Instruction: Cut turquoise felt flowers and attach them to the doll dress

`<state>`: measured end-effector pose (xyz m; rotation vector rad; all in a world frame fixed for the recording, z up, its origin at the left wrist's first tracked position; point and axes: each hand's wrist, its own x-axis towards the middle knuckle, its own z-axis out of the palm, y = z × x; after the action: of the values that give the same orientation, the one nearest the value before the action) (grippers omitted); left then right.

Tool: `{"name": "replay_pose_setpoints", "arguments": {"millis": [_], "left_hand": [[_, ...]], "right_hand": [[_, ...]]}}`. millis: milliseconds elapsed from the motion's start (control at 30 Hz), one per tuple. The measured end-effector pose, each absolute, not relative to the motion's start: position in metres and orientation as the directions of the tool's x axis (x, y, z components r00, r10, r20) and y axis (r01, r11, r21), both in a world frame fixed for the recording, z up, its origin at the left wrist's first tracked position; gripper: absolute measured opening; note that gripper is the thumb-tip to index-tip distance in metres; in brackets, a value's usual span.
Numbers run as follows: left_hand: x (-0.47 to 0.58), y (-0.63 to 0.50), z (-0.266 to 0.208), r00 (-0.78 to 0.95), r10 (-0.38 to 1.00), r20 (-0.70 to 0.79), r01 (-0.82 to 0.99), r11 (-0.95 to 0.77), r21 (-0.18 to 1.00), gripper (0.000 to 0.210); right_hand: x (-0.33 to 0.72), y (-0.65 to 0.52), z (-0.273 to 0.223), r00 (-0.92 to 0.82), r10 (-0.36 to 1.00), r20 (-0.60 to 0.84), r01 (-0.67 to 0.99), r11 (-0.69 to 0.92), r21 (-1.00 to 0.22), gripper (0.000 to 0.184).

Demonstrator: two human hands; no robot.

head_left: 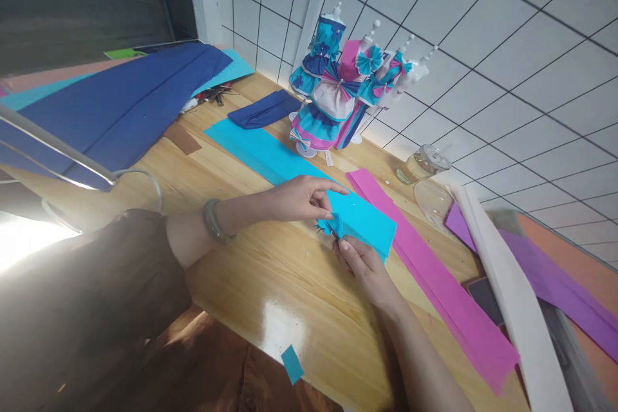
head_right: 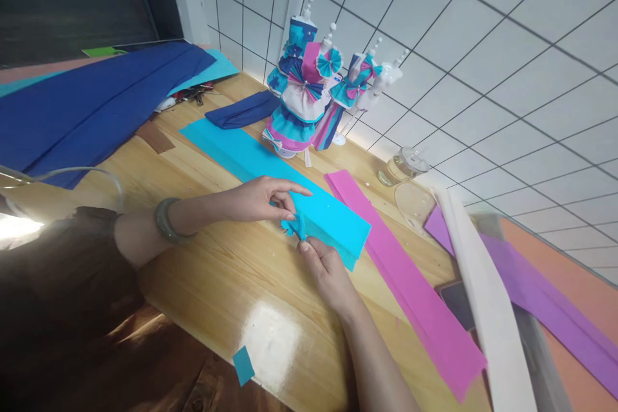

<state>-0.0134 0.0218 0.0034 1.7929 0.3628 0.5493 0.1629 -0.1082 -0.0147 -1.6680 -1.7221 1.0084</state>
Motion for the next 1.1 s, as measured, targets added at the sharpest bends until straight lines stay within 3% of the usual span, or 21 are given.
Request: {"name": "replay_pose_setpoints", "arguments": {"millis": [1100], "left_hand": [[-0.0131,0.0203,0.0059,0.829,0.529,0.181,0.001,-0.326,0.946,0.041]], "right_hand": [[0.1625,-0.1081,-0.013,-0.111,0.983,-0.146,0.589,-0.054,-0.806,0.038]]}}
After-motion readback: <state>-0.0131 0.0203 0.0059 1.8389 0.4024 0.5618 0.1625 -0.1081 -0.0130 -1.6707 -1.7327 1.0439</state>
